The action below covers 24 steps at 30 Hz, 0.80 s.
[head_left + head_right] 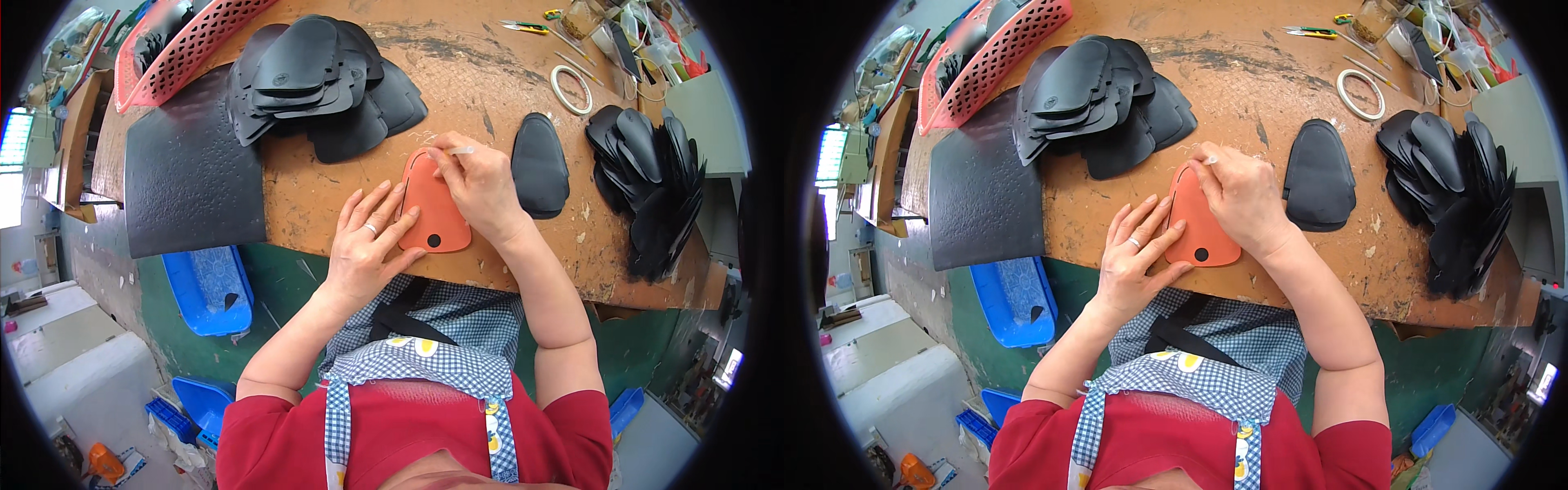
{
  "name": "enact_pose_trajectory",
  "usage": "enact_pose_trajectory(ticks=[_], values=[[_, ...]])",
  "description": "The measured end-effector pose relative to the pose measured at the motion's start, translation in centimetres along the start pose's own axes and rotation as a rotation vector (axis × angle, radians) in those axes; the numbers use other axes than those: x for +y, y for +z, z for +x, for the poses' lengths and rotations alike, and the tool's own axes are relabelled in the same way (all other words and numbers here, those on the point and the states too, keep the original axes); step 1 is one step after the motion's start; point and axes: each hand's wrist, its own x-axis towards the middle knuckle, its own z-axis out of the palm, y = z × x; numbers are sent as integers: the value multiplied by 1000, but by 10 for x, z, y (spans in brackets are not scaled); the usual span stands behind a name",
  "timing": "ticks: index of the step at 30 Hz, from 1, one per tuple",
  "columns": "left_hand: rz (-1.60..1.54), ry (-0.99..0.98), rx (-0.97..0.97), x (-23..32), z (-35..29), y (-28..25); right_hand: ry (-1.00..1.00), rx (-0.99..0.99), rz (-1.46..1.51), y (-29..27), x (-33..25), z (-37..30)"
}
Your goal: Manually tracing or marking shoe components on a workbench.
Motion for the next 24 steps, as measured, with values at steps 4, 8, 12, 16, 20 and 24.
enact_pose_trajectory(ticks=[4, 8, 12, 16, 20, 24], values=[[-6, 3, -3, -1, 1, -1, 244, -135, 318, -8, -13, -7], [15, 36, 11, -6, -2, 2, -36, -475, 203, -6, -19, -5], [-4, 24, -5, -4, -3, 3, -7, -371, 192, -2, -11, 6], [-24, -3, -6, 0, -2, 0, 147, -189, 114, -2, 1, 14], [-34, -5, -13, 1, -2, 2, 149, -39, 122, -1, 3, 0], [-26, -4, -6, 1, -2, 1, 123, 47, 111, -5, 0, -11]])
